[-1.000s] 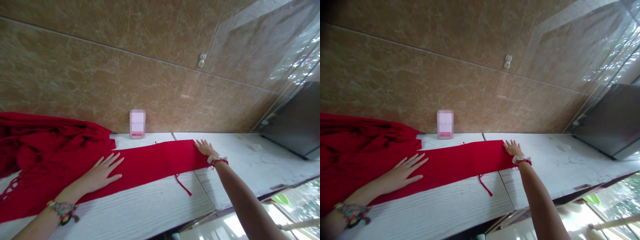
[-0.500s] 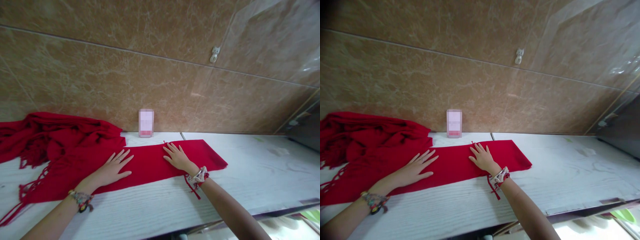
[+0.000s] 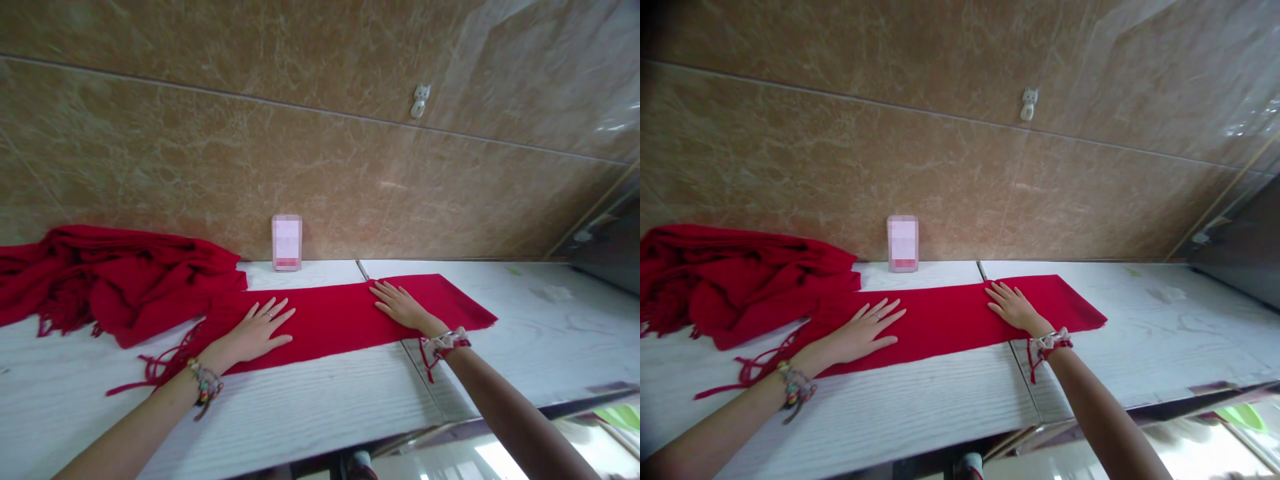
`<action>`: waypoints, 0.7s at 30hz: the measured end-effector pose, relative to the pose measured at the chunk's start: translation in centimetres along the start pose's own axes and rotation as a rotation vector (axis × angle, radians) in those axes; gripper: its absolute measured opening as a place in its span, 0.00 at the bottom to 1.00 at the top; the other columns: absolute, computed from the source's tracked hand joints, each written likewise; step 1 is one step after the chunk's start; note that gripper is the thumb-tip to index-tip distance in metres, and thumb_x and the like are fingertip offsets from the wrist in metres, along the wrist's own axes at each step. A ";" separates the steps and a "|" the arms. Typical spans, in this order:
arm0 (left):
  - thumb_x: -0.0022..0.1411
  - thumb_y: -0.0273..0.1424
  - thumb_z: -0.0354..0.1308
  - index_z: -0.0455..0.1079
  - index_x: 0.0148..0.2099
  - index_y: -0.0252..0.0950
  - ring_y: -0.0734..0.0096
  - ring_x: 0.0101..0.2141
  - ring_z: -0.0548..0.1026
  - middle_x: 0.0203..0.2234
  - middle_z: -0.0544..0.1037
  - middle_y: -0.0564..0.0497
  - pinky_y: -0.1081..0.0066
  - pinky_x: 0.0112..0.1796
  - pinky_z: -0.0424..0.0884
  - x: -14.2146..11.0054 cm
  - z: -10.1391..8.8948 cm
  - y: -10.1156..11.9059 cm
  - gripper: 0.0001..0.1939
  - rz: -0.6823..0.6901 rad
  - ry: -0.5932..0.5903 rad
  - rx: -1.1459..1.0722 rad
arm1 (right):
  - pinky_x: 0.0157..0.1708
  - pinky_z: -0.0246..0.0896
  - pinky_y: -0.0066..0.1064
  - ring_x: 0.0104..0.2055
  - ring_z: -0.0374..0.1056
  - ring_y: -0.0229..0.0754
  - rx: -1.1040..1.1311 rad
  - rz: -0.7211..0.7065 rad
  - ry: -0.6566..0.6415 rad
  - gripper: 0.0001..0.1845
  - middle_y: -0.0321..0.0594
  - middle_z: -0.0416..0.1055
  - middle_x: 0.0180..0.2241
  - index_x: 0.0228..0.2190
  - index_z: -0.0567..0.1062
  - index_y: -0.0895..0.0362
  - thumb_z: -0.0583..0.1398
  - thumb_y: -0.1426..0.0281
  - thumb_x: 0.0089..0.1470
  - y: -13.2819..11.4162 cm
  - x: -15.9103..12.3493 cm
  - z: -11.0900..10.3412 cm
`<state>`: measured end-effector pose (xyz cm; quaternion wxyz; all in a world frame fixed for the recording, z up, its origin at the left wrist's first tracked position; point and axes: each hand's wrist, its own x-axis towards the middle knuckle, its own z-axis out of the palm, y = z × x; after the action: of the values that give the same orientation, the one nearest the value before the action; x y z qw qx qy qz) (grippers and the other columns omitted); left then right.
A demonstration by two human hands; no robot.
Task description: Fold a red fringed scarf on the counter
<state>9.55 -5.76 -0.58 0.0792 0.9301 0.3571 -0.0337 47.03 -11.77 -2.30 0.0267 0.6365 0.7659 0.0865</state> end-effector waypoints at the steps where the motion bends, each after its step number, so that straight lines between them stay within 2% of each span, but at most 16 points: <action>1: 0.61 0.47 0.42 0.47 0.63 0.45 0.53 0.61 0.44 0.62 0.47 0.46 0.47 0.54 0.47 0.3 -0.1 0.2 0.30 -0.013 0.004 0.000 | 0.54 0.48 0.49 0.62 0.43 0.48 -0.008 0.001 -0.004 0.24 0.41 0.49 0.61 0.57 0.56 0.49 0.42 0.61 0.61 1.0 -0.5 0.2; 5: 0.62 0.44 0.43 0.49 0.63 0.41 0.49 0.59 0.50 0.61 0.49 0.44 0.47 0.53 0.51 0.7 -0.4 0.5 0.28 -0.161 0.053 0.080 | 0.54 0.49 0.49 0.62 0.42 0.48 -0.018 0.007 -0.037 0.25 0.42 0.50 0.60 0.58 0.55 0.49 0.41 0.61 0.61 4.7 -2.6 1.0; 8: 0.63 0.38 0.43 0.56 0.60 0.39 0.46 0.58 0.53 0.59 0.56 0.42 0.45 0.53 0.49 -0.1 -0.9 -0.5 0.24 -0.404 0.139 0.218 | 0.53 0.50 0.49 0.62 0.42 0.48 -0.021 0.006 -0.059 0.26 0.44 0.51 0.60 0.57 0.56 0.52 0.40 0.61 0.60 6.6 -4.0 1.2; 11: 0.61 0.32 0.44 0.63 0.56 0.35 0.41 0.57 0.53 0.57 0.60 0.40 0.43 0.52 0.50 -1.4 -1.6 -2.0 0.21 -0.645 0.192 0.263 | 0.52 0.53 0.51 0.62 0.45 0.50 -0.039 -0.018 -0.072 0.25 0.46 0.53 0.59 0.55 0.61 0.53 0.41 0.62 0.60 7.3 -4.3 1.0; 13: 0.60 0.29 0.45 0.65 0.54 0.32 0.40 0.56 0.55 0.56 0.61 0.38 0.44 0.50 0.54 -1.9 -2.1 -2.8 0.21 -0.691 0.218 0.248 | 0.52 0.52 0.53 0.61 0.47 0.52 -0.052 -0.010 -0.056 0.23 0.46 0.57 0.57 0.52 0.66 0.53 0.43 0.62 0.59 6.7 -3.7 0.4; 15: 0.58 0.27 0.45 0.63 0.56 0.31 0.42 0.56 0.57 0.56 0.61 0.37 0.47 0.50 0.57 -1.9 -2.4 -3.1 0.23 -0.666 0.300 0.246 | 0.53 0.51 0.53 0.60 0.50 0.54 -0.041 0.042 -0.011 0.21 0.48 0.60 0.55 0.49 0.68 0.54 0.47 0.62 0.58 4.9 -2.3 -0.6; 17: 0.58 0.26 0.45 0.61 0.57 0.32 0.47 0.56 0.57 0.56 0.61 0.38 0.50 0.50 0.58 -1.5 -2.4 -3.2 0.24 -0.590 0.414 0.240 | 0.53 0.51 0.52 0.58 0.53 0.54 0.025 0.077 0.046 0.21 0.49 0.62 0.54 0.49 0.69 0.56 0.49 0.63 0.57 1.6 -0.2 -1.8; 19: 0.58 0.25 0.45 0.60 0.57 0.33 0.54 0.57 0.55 0.57 0.60 0.41 0.55 0.53 0.57 -0.9 -2.0 -3.3 0.24 -0.443 0.457 0.211 | 0.54 0.53 0.46 0.56 0.57 0.49 0.148 -0.045 0.073 0.22 0.49 0.64 0.53 0.51 0.67 0.57 0.47 0.63 0.58 -2.9 2.2 -3.0; 21: 0.59 0.27 0.44 0.61 0.57 0.36 0.59 0.57 0.57 0.57 0.61 0.45 0.59 0.54 0.56 -0.4 -1.4 -3.7 0.22 -0.294 0.383 0.161 | 0.55 0.52 0.45 0.57 0.56 0.48 0.243 -0.169 0.095 0.23 0.50 0.63 0.53 0.53 0.64 0.59 0.48 0.62 0.59 -7.8 4.4 -3.9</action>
<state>6.80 -3.10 0.35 -0.0697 0.8610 0.4930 0.1037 38.00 -9.17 0.54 -0.0798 0.5636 0.8219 0.0205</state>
